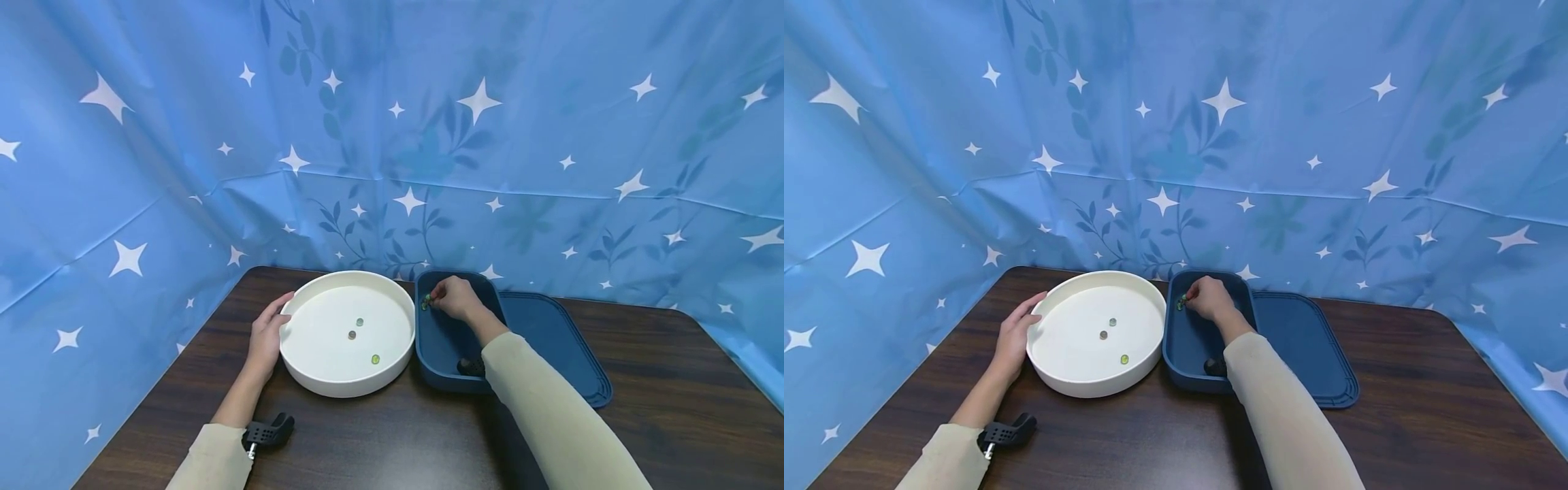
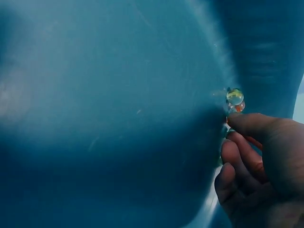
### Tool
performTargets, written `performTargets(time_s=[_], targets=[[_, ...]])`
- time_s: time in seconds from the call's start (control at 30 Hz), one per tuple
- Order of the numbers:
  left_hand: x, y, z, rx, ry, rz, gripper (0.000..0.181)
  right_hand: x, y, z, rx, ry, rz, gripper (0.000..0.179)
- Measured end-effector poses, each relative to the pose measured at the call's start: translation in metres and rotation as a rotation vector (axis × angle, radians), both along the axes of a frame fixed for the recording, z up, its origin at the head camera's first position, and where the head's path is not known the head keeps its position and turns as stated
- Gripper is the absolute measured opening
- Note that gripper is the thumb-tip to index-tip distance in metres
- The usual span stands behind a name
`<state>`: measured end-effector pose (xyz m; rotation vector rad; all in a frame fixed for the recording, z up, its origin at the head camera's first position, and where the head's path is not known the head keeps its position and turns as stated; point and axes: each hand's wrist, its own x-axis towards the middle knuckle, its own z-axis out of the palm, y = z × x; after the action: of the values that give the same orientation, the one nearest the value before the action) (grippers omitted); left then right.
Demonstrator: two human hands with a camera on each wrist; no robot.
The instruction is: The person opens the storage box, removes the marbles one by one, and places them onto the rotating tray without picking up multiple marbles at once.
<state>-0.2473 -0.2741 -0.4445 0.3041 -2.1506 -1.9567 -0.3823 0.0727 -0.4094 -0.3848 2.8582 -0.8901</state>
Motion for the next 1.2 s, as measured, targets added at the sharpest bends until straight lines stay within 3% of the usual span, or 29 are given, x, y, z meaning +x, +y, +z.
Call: performTargets(time_s=[0.57,0.87,1.07,1.2], targets=[[0.0,0.001,0.0,-0.006,-0.007,-0.007,0.051,0.0,0.004,0.002,0.029,0.008,0.022,0.01],[-0.002,0.0,0.001,-0.022,0.018,-0.011,0.051,0.003,0.008,0.027,-0.02,0.06,0.048,0.015],[-0.001,-0.002,0.002,-0.024,-0.005,-0.015,0.051,0.014,0.0,0.046,-0.067,0.114,0.094,0.018],[0.0,-0.002,0.001,-0.017,-0.006,-0.013,0.051,0.025,-0.012,0.057,-0.126,0.105,0.1,0.018]])
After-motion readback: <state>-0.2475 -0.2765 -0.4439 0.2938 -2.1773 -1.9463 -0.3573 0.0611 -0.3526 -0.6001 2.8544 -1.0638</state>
